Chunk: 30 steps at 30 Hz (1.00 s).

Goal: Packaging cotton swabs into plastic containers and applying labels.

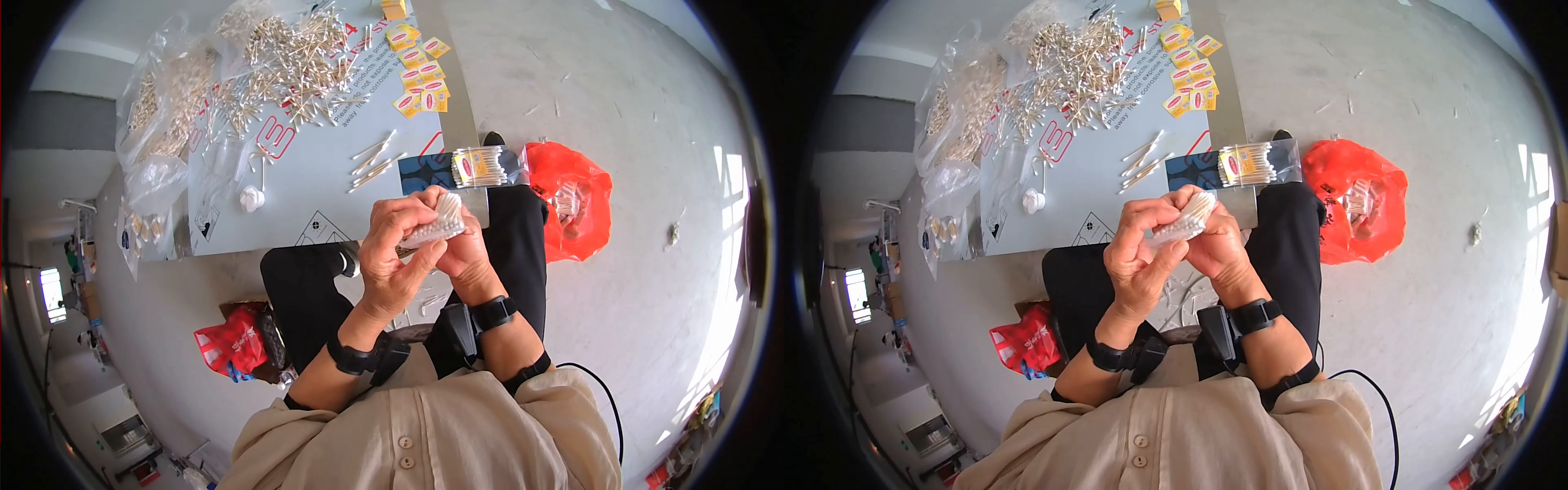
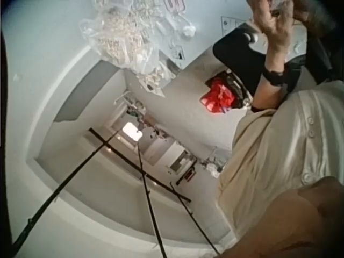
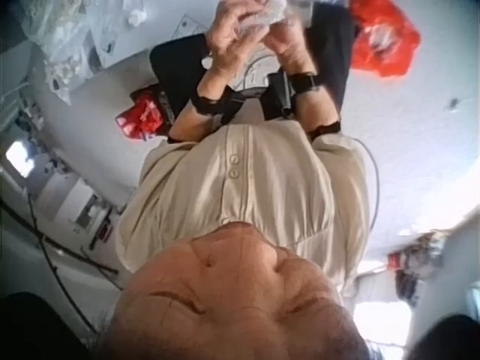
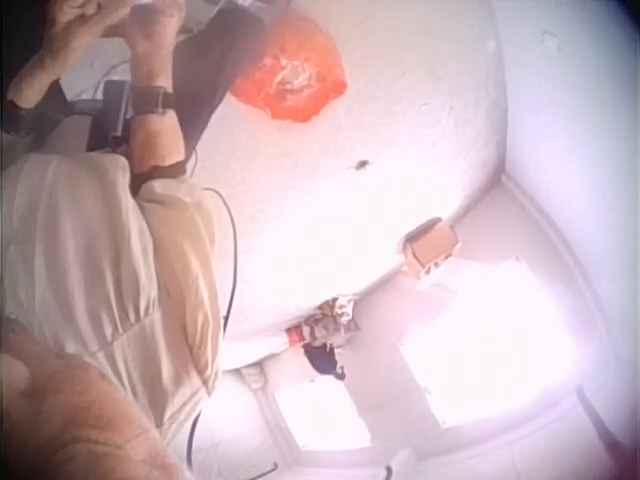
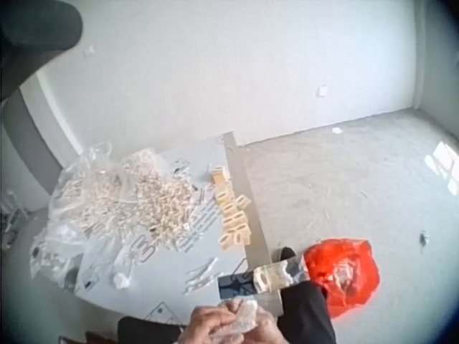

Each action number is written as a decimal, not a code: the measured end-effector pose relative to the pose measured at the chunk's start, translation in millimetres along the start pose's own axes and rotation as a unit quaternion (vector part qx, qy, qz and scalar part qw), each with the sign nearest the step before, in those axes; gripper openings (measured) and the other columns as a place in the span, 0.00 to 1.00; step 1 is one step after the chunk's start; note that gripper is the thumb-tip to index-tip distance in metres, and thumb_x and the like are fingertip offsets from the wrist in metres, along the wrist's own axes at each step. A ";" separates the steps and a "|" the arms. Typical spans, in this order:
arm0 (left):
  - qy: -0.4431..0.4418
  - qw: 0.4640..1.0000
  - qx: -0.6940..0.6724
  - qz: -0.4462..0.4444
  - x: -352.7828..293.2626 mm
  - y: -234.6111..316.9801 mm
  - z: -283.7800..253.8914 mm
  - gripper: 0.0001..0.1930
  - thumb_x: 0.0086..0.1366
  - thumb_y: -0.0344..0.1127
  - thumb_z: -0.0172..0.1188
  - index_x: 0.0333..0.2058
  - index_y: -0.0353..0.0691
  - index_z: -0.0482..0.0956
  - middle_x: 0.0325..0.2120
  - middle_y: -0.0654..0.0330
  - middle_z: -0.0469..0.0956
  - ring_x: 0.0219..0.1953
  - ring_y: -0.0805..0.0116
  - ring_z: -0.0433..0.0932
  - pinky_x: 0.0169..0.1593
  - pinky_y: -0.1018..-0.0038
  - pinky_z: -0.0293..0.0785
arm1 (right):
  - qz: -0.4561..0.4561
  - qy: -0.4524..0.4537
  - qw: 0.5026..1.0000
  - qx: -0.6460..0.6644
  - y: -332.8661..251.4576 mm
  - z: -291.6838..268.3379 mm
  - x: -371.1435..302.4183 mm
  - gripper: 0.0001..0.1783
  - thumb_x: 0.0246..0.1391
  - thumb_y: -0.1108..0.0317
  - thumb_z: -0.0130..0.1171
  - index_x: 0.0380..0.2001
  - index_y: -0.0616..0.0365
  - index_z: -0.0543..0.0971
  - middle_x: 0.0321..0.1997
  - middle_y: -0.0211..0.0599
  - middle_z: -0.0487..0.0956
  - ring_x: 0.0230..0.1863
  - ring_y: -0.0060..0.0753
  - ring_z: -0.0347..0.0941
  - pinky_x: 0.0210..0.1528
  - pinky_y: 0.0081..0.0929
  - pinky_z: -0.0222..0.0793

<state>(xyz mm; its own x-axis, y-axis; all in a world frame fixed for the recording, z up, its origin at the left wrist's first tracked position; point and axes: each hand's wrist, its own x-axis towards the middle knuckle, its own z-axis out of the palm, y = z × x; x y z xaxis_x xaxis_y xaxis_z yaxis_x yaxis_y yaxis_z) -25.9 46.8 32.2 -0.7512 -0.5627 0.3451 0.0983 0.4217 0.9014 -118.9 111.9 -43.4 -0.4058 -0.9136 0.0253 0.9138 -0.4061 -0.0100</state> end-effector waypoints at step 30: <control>-0.050 0.980 0.136 -0.137 -27.9 -69.4 -22.4 0.10 0.53 0.23 0.62 0.36 0.35 0.76 0.33 0.56 0.78 0.38 0.56 0.75 0.39 0.67 0.71 | -0.198 0.208 0.323 -0.902 -96.0 27.7 -24.8 0.25 0.54 0.75 0.55 0.56 0.65 0.70 0.60 0.57 0.68 0.64 0.55 0.62 0.65 0.41 0.57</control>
<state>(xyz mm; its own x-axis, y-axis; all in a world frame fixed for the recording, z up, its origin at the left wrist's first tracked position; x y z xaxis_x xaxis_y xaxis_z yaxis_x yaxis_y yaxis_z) 2.9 17.4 -34.1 -0.7868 -0.6144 0.0591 -0.2839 0.4454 0.8491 -196.0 174.1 -15.4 -0.7945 -0.5538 0.2492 -0.5567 0.5000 -0.6635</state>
